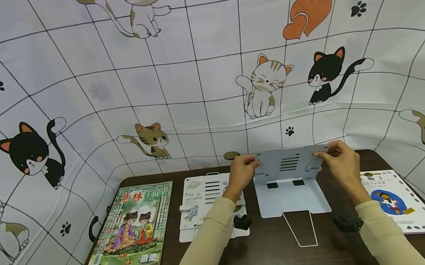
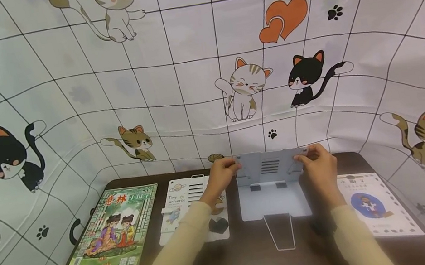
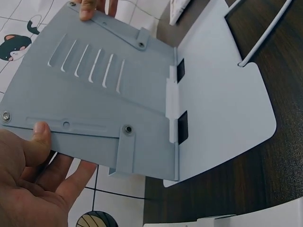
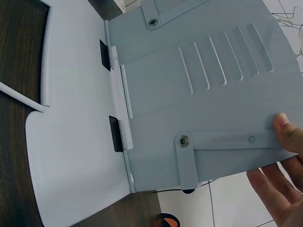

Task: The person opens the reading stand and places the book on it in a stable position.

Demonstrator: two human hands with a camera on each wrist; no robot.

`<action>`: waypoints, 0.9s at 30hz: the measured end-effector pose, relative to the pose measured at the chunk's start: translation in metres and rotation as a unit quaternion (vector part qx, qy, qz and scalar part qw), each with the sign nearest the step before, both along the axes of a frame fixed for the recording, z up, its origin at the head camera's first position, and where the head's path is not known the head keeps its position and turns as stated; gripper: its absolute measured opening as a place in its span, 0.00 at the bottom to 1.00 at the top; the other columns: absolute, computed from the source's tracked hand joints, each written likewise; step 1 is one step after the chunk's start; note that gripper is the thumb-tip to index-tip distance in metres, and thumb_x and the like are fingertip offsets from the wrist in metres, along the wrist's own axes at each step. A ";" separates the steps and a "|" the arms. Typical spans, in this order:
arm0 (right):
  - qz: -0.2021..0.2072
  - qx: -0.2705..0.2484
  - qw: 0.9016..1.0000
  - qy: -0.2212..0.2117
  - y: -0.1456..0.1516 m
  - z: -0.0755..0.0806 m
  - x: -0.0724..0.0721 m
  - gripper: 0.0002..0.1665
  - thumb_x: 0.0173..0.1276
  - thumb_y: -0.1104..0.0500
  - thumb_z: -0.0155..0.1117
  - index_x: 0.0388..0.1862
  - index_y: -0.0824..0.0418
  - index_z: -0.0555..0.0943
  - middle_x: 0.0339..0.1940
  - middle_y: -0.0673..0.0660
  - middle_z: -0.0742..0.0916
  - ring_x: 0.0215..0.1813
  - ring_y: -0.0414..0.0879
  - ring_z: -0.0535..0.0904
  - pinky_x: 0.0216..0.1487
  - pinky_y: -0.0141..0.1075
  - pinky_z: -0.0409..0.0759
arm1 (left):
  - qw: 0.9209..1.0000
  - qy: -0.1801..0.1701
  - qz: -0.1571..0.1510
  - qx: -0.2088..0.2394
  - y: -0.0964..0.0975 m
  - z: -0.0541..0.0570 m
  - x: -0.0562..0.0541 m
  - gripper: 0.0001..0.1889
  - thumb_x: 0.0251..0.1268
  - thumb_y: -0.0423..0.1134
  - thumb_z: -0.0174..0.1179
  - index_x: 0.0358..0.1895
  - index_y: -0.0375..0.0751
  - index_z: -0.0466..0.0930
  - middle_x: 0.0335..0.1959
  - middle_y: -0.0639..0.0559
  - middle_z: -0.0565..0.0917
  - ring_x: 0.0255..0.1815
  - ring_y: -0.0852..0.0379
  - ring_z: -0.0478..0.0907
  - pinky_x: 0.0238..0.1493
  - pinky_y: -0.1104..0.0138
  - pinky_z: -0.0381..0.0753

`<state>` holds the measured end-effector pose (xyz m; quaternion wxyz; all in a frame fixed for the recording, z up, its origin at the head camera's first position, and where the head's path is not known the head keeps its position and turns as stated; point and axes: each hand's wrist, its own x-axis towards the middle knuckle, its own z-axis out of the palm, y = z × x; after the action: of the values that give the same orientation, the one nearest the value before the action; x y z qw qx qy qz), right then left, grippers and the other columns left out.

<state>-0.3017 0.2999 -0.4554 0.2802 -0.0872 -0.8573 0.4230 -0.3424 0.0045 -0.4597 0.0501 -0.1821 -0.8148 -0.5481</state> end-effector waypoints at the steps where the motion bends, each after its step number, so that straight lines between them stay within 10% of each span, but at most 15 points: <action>1: 0.004 0.005 1.000 -0.005 0.000 0.001 0.001 0.20 0.67 0.55 0.81 0.49 0.64 0.83 0.45 0.64 0.93 0.36 0.18 0.75 0.38 0.22 0.71 | 1.000 0.000 0.002 0.000 0.000 0.000 -0.001 0.27 0.78 0.35 0.63 0.19 0.48 0.58 0.15 0.57 0.58 0.17 0.60 0.53 0.26 0.68 0.57; 9: -0.007 0.013 1.000 0.024 0.000 0.003 0.019 0.19 0.73 0.52 0.76 0.51 0.64 0.82 0.42 0.62 0.91 0.33 0.18 0.73 0.34 0.20 0.71 | 1.000 0.008 0.019 -0.010 0.003 -0.001 -0.006 0.27 0.77 0.35 0.65 0.19 0.48 0.59 0.15 0.58 0.57 0.18 0.60 0.53 0.27 0.68 0.58; 13: 0.108 0.089 0.990 0.022 0.000 -0.003 0.032 0.08 0.72 0.57 0.76 0.40 0.60 0.87 0.29 0.56 0.89 0.25 0.27 0.77 0.28 0.26 0.75 | 1.000 0.010 0.026 -0.006 0.004 0.000 -0.006 0.27 0.76 0.35 0.66 0.19 0.49 0.61 0.15 0.58 0.58 0.19 0.61 0.55 0.27 0.69 0.59; 21: 0.428 0.154 0.883 -0.118 -0.017 -0.028 0.064 0.03 0.71 0.59 0.74 0.36 0.53 0.89 0.28 0.46 0.89 0.27 0.30 0.78 0.27 0.31 0.78 | 0.999 0.019 0.035 -0.005 0.005 0.003 -0.006 0.26 0.74 0.34 0.67 0.20 0.47 0.61 0.18 0.57 0.56 0.22 0.60 0.56 0.30 0.69 0.60; 24: 0.493 0.164 0.837 -0.174 -0.026 -0.037 0.076 0.05 0.68 0.58 0.78 0.33 0.50 0.87 0.27 0.39 0.87 0.28 0.27 0.76 0.29 0.30 0.77 | 0.999 0.020 0.034 -0.003 0.005 0.004 -0.006 0.27 0.74 0.33 0.67 0.20 0.48 0.59 0.18 0.57 0.56 0.22 0.60 0.55 0.30 0.69 0.61; 27: 0.506 0.180 0.813 -0.226 -0.034 -0.044 0.086 0.09 0.62 0.56 0.82 0.31 0.48 0.86 0.26 0.36 0.84 0.27 0.27 0.75 0.29 0.29 0.76 | 0.999 0.018 0.032 0.000 0.005 0.003 -0.006 0.28 0.75 0.33 0.66 0.20 0.48 0.58 0.18 0.57 0.56 0.22 0.60 0.55 0.30 0.69 0.60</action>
<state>-0.2152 0.2663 -0.4996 -0.1643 0.3180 -0.8803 0.3115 -0.3481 0.0092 -0.4565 0.0817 -0.1658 -0.8191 -0.5431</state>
